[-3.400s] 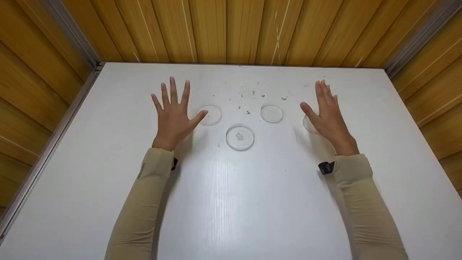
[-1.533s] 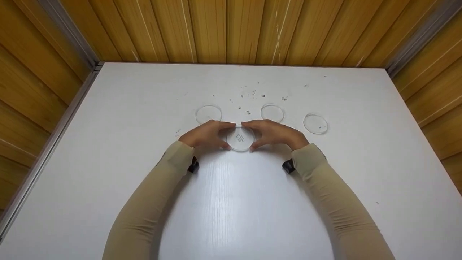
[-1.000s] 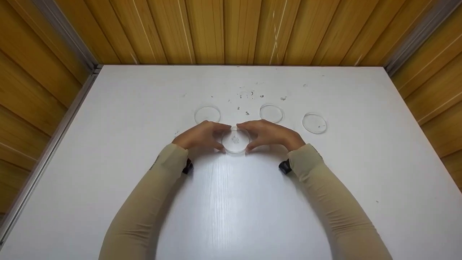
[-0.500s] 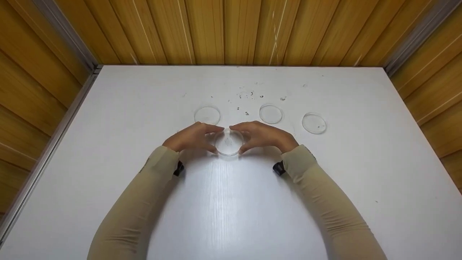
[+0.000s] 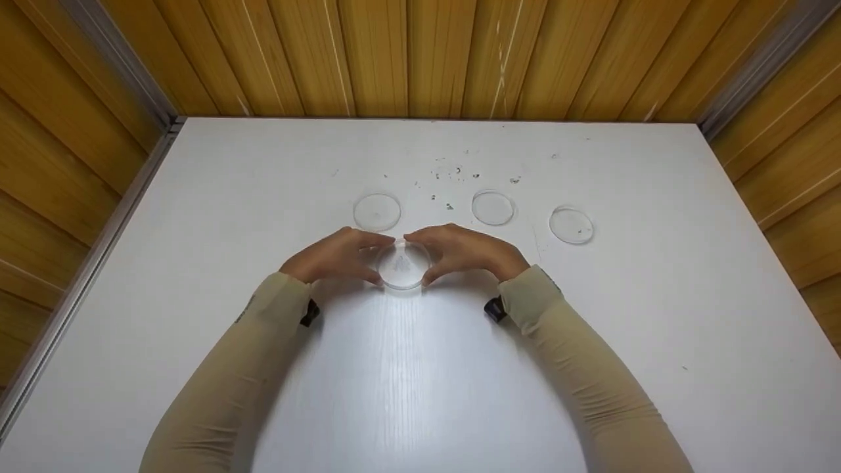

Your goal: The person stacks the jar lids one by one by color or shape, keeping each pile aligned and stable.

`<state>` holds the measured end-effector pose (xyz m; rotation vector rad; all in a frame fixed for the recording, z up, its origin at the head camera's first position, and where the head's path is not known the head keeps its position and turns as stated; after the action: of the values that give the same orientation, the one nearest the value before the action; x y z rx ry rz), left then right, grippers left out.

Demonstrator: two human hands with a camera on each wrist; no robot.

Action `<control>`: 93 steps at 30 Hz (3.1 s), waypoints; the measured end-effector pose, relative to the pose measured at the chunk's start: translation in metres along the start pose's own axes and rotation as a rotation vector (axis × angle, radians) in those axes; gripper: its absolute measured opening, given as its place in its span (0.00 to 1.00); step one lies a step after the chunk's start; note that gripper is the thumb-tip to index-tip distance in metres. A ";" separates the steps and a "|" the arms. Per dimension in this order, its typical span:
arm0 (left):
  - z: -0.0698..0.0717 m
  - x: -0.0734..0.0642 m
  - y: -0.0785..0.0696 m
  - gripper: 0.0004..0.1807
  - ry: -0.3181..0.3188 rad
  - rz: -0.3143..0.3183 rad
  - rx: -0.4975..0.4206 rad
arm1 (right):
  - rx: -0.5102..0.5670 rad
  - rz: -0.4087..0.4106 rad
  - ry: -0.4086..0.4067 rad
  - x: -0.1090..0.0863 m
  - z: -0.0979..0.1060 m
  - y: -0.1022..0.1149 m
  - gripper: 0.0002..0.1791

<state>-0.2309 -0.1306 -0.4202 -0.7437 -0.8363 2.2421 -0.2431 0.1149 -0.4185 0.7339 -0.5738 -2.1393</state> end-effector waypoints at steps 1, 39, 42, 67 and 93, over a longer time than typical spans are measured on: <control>0.000 -0.001 0.001 0.37 -0.002 0.003 0.001 | 0.003 0.004 0.002 0.001 0.000 0.001 0.45; -0.005 -0.015 0.003 0.41 0.024 0.033 0.068 | -0.009 0.019 -0.002 0.006 -0.008 0.016 0.44; -0.005 -0.015 0.003 0.43 0.028 0.044 0.077 | -0.005 0.028 0.006 0.007 -0.008 0.016 0.45; 0.021 -0.016 0.021 0.52 -0.285 0.017 -0.114 | 0.058 -0.067 -0.100 0.015 0.021 0.009 0.48; 0.043 0.022 0.044 0.54 -0.204 0.287 -0.096 | 0.093 -0.208 -0.123 0.066 0.042 -0.016 0.49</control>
<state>-0.2898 -0.1568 -0.4306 -0.7260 -0.9935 2.5813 -0.3138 0.0786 -0.4178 0.7436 -0.6927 -2.3758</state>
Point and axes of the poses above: each hand's wrist, its own x-axis towards the middle knuckle, its own z-axis out of the back of the hand, y = z × x, the point moved 1 cm from there along x, towards the middle knuckle, and after that the axes turned 10 degrees about y, right-handed, at the moved point
